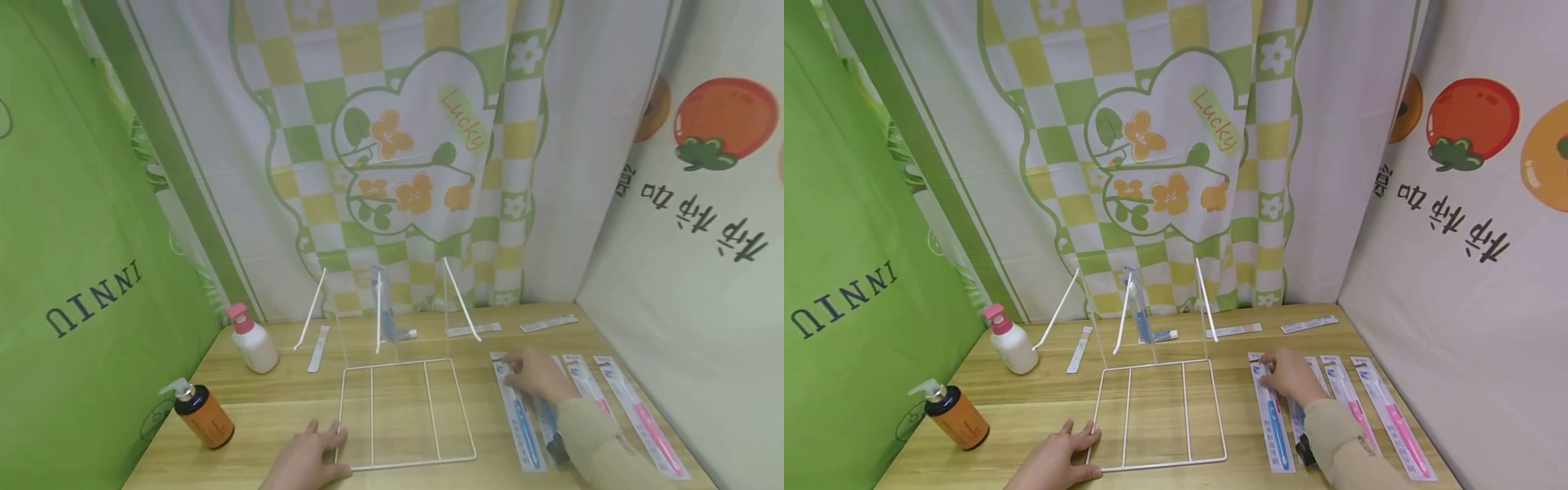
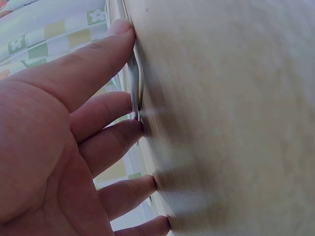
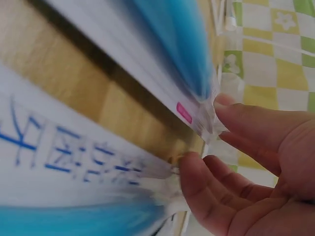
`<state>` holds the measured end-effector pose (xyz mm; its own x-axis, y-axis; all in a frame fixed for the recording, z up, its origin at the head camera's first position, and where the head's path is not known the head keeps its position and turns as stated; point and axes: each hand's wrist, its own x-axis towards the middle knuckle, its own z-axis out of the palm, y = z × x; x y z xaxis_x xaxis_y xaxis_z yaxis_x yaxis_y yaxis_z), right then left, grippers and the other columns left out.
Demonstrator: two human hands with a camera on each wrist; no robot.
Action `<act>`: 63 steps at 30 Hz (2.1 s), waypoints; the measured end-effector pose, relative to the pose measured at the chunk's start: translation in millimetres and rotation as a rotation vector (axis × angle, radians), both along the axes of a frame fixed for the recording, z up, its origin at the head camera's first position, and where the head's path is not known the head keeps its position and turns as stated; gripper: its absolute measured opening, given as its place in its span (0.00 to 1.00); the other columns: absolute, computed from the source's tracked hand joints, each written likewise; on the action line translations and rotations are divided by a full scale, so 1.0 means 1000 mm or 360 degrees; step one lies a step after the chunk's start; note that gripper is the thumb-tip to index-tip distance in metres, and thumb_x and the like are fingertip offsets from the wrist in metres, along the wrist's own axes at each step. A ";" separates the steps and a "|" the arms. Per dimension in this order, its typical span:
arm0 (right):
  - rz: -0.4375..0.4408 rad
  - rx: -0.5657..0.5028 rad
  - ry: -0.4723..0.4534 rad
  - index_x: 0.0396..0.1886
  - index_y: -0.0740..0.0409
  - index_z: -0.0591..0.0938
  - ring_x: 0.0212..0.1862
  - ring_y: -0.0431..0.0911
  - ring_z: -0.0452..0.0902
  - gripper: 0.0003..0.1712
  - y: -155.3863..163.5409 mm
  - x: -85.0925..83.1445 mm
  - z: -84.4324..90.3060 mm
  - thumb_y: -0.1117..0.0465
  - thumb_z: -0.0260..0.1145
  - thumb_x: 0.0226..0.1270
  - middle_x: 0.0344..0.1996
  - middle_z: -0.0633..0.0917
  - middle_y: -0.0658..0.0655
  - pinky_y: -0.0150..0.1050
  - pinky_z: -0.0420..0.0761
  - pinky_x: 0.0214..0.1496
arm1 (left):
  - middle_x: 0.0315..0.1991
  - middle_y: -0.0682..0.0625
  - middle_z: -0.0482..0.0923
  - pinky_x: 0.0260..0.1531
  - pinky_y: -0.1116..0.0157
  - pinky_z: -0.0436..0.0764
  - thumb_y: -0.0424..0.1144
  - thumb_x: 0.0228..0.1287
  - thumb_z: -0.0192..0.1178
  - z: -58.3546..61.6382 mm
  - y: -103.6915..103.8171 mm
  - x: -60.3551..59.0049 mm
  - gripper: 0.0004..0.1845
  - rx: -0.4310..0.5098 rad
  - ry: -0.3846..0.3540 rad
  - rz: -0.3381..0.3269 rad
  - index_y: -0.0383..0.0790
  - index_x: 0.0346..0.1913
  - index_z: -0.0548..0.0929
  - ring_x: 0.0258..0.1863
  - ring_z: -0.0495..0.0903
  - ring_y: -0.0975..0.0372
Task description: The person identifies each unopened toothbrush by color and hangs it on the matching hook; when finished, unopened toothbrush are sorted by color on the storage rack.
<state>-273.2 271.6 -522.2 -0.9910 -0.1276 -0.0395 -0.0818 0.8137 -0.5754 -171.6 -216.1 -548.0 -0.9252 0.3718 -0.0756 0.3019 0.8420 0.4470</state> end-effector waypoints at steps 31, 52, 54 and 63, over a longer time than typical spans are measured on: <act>0.0277 -0.0562 0.1141 0.56 0.57 0.90 0.32 0.38 0.86 0.27 -0.101 0.066 0.065 0.69 0.85 0.55 0.41 0.87 0.55 0.26 0.87 0.34 | 0.72 0.38 0.77 0.58 0.17 0.66 0.58 0.57 0.80 0.001 0.000 0.000 0.39 0.0018 -0.0007 0.0002 0.41 0.68 0.85 0.69 0.66 0.19; 0.0657 -0.1002 0.1530 0.60 0.61 0.87 0.39 0.45 0.88 0.25 -0.165 0.120 0.115 0.67 0.81 0.63 0.52 0.87 0.59 0.30 0.89 0.36 | 0.72 0.37 0.77 0.59 0.18 0.66 0.57 0.58 0.79 0.002 0.000 0.001 0.39 0.0022 0.0003 -0.0023 0.39 0.68 0.85 0.69 0.65 0.18; 0.0672 -0.1023 0.1541 0.60 0.61 0.87 0.40 0.46 0.88 0.25 -0.168 0.124 0.118 0.66 0.81 0.63 0.52 0.87 0.59 0.30 0.89 0.36 | 0.72 0.37 0.77 0.59 0.18 0.66 0.57 0.58 0.80 0.002 -0.001 0.001 0.39 0.0025 -0.0001 -0.0020 0.39 0.68 0.85 0.69 0.65 0.18; 0.0771 -0.1054 0.1561 0.62 0.62 0.86 0.41 0.46 0.88 0.27 -0.187 0.130 0.117 0.68 0.80 0.63 0.53 0.86 0.60 0.28 0.89 0.40 | 0.71 0.38 0.78 0.58 0.19 0.69 0.59 0.58 0.79 -0.001 -0.003 0.000 0.40 0.0025 0.0039 -0.0037 0.39 0.68 0.85 0.68 0.67 0.19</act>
<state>-143.5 84.3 -404.7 -0.4158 -0.1969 0.8879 -0.9068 0.1641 -0.3883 -171.7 -219.1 -549.4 -0.9179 0.3940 -0.0467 0.3322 0.8276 0.4524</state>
